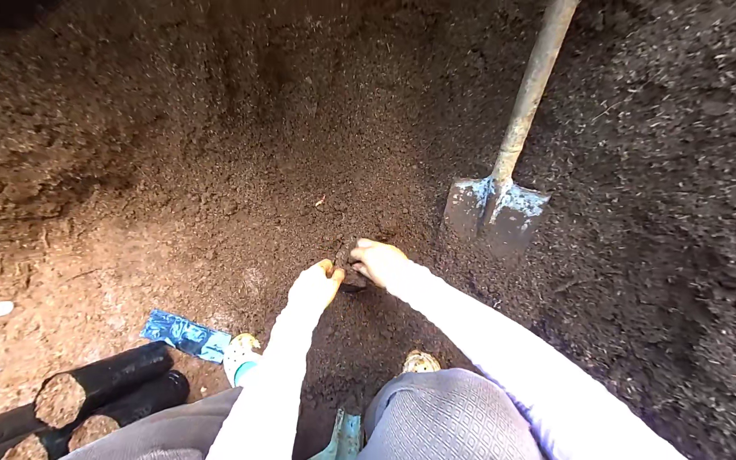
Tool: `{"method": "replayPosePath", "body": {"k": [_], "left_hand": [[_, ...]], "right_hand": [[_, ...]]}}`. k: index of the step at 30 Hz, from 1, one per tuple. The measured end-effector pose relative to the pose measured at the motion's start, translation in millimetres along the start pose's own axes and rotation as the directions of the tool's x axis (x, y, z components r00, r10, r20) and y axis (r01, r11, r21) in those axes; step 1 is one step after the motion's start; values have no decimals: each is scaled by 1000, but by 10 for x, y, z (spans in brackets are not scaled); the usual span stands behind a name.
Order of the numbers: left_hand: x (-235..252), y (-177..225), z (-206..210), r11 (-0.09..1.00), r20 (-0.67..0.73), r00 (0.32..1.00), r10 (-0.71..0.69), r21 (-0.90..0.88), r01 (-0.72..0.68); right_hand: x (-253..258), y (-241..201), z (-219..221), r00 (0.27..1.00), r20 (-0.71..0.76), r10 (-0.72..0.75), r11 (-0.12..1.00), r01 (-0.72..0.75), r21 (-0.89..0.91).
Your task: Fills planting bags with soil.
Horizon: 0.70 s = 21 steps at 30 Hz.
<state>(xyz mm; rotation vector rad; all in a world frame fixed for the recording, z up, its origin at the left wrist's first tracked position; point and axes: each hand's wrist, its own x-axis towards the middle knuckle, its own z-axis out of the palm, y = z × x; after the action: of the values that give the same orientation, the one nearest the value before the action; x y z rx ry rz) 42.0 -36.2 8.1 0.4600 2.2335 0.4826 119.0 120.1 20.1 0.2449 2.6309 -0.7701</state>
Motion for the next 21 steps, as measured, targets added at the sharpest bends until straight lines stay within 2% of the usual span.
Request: {"method": "replayPosePath", "body": {"k": [2, 3, 4, 5, 7, 9, 11, 15, 17, 19, 21], "left_hand": [[92, -6, -100, 961, 79, 996, -44, -268, 64], [164, -11, -116, 935, 130, 988, -86, -331, 125], [254, -24, -107, 928, 187, 975, -119, -329, 176], [325, -16, -87, 939, 238, 962, -132, -280, 198], [405, 76, -76, 978, 273, 958, -88, -160, 136], [445, 151, -74, 987, 255, 967, 2, -153, 39], [478, 124, -22, 985, 206, 977, 52, -173, -16], [457, 71, -3, 988, 96, 992, 85, -138, -71], [388, 13, 58, 991, 33, 995, 91, -99, -87], [226, -4, 124, 981, 30, 999, -26, -194, 31], [53, 62, 232, 871, 190, 957, -218, -405, 279]], "right_hand": [[-33, 245, -177, 995, -98, -24, 973, 45, 227], [-52, 368, -196, 995, -99, 33, 944, 2, 331], [-59, 481, -161, 993, -31, 111, 909, -88, 408], [-62, 560, -99, 978, 95, 185, 873, -208, 441], [-40, 601, 41, 915, 311, 256, 812, -378, 444], [13, 550, 144, 893, 344, 290, 774, -430, 464], [124, 506, 210, 901, 290, 321, 814, -419, 402], [159, 221, 129, 881, 210, 424, 894, -444, 54], [144, 206, 0, 902, 233, 365, 929, -371, -18], [205, 318, -218, 922, 306, 239, 958, -275, 79], [279, 395, -329, 905, 367, 216, 890, -338, 308]]}}
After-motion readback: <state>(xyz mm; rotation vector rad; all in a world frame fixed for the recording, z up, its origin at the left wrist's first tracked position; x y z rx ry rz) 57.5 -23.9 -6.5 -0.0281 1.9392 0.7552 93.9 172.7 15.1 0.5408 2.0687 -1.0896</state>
